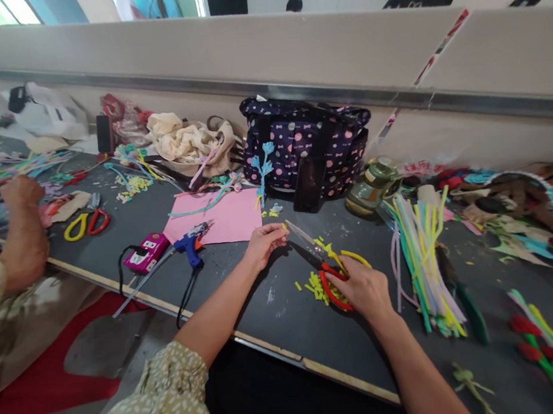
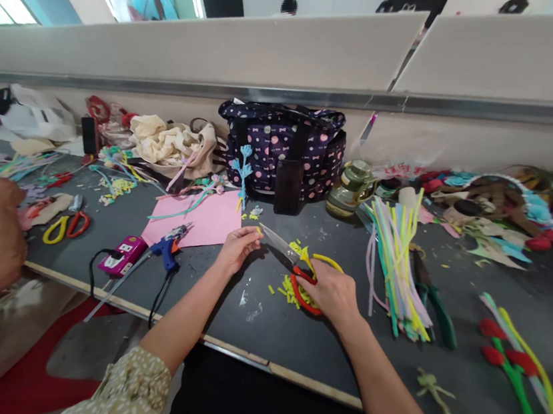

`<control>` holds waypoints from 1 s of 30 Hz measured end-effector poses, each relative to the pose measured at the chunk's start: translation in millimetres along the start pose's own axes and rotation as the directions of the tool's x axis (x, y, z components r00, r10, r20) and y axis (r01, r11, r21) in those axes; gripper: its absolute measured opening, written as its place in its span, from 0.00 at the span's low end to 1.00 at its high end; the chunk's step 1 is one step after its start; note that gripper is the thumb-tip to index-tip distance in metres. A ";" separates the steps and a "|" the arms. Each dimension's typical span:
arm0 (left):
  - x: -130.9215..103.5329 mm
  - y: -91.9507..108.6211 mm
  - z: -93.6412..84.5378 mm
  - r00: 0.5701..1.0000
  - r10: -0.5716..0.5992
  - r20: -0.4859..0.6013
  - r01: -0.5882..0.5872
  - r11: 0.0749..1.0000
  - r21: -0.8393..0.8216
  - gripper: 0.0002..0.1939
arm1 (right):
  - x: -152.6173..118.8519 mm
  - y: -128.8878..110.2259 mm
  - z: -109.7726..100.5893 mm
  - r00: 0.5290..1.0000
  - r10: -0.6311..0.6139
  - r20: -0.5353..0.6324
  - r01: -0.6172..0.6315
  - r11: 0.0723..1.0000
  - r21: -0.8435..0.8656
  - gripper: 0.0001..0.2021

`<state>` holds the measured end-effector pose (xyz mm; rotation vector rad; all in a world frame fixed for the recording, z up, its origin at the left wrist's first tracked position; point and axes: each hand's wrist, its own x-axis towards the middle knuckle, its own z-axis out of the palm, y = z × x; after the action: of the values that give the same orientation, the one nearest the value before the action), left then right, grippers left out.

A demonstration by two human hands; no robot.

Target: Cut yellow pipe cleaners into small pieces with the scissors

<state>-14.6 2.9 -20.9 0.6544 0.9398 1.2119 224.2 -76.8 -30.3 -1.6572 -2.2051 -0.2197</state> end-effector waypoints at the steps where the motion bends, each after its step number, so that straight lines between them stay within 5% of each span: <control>1: -0.2 0.4 0.1 1.000 -0.002 -0.004 0.002 1.000 -0.001 0.16 | 0.4 -1.1 -0.7 1.000 0.014 0.001 -0.014 1.000 -0.021 0.20; 11: 1.3 0.9 -4.2 1.000 0.006 0.005 -0.006 0.999 -0.045 0.16 | 4.6 -11.8 -11.9 0.999 0.041 0.006 -0.040 0.997 -0.063 0.20; 30: 1.8 -2.0 -4.5 0.996 0.038 0.082 -0.028 0.993 -0.114 0.17 | -0.7 1.0 1.9 0.995 -0.065 -0.077 0.068 0.997 0.040 0.22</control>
<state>-17.4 3.8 -25.2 0.6280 0.7873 1.2479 224.9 -76.4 -32.4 -1.5293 -2.1952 -0.2479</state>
